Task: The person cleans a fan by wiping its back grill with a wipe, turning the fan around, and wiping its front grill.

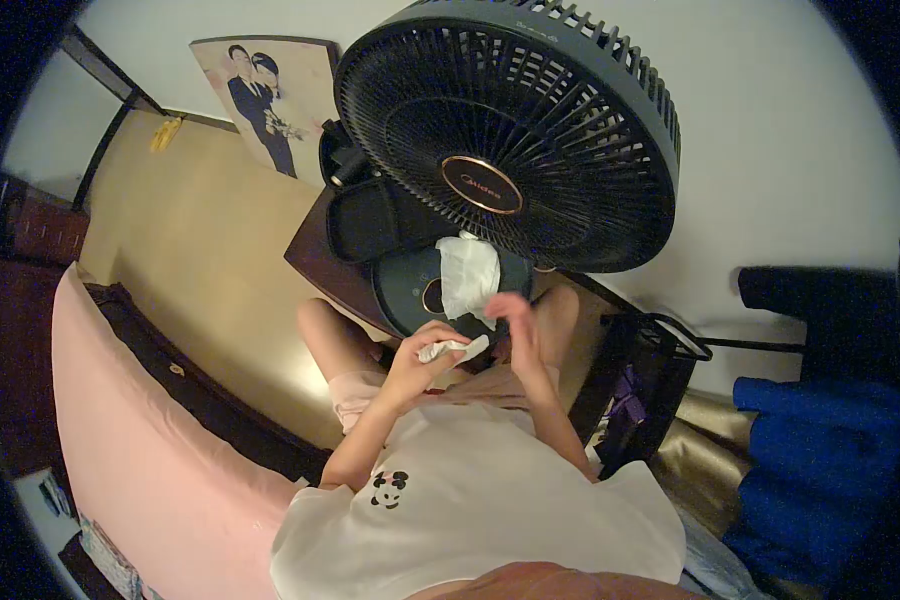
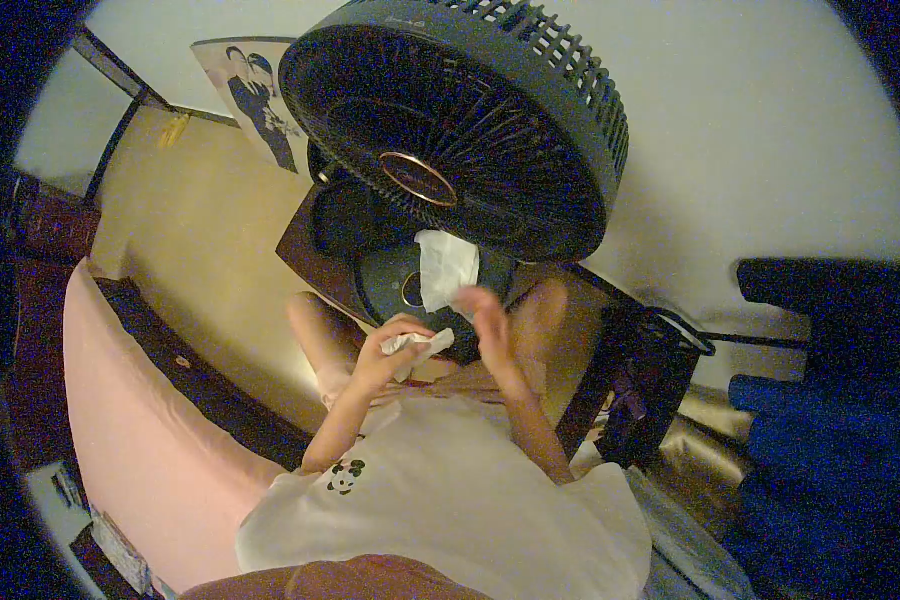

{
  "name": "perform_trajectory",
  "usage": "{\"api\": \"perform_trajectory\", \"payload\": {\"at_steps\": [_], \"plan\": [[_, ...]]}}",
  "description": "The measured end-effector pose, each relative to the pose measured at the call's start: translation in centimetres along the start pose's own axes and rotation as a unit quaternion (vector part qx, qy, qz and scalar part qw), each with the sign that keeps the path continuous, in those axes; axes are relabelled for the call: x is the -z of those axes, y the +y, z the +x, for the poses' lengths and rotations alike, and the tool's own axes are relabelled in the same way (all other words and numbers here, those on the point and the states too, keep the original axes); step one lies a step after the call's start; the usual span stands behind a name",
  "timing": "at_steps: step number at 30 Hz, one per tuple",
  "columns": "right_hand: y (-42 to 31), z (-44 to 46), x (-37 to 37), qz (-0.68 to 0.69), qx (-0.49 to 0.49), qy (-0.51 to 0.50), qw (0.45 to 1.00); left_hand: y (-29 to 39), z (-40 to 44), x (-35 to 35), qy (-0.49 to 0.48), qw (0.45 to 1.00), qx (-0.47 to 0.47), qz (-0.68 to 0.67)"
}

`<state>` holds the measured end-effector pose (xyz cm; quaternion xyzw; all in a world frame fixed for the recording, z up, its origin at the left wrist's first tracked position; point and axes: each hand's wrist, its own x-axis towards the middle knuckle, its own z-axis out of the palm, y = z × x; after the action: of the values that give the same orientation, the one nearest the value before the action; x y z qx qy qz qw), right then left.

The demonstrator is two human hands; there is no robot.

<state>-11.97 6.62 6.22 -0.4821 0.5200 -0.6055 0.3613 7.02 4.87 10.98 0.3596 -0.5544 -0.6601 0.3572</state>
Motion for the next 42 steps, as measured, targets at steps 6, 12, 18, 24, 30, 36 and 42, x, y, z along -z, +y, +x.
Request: {"api": "perform_trajectory", "payload": {"at_steps": [6, 12, 18, 24, 30, 36, 42], "plan": [[-4.0, -1.2, -2.0, -0.036, 0.043, -0.158, 0.986, -0.2, -0.5, -0.1, 0.030, 0.999, -0.003, 0.022], [-4.3, -1.4, -1.6, -0.060, -0.055, -0.152, 0.985, -1.0, -0.6, 0.9, 0.028, 0.999, 0.030, -0.027], [-3.5, -3.6, -3.1, -0.050, -0.074, -0.073, 0.993, -1.0, -0.7, -0.1, 0.158, 0.974, -0.095, 0.127], [-4.8, -4.6, -5.2, -0.062, 0.007, -0.051, 0.997, -1.3, 0.1, -1.2, 0.229, 0.964, -0.093, 0.100], [-5.0, -4.4, -4.8, -0.126, 0.044, -0.058, 0.989, -0.3, 0.0, -1.6, 0.163, 0.981, -0.029, -0.097], [-4.0, -3.9, -3.2, -0.098, -0.003, -0.055, 0.994, -1.2, -0.6, -1.0, 0.119, 0.988, 0.059, -0.080], [-2.9, -4.4, -2.6, -0.033, -0.106, -0.091, 0.990, -1.8, -0.3, -0.8, 0.104, 0.983, -0.134, 0.072]]}}
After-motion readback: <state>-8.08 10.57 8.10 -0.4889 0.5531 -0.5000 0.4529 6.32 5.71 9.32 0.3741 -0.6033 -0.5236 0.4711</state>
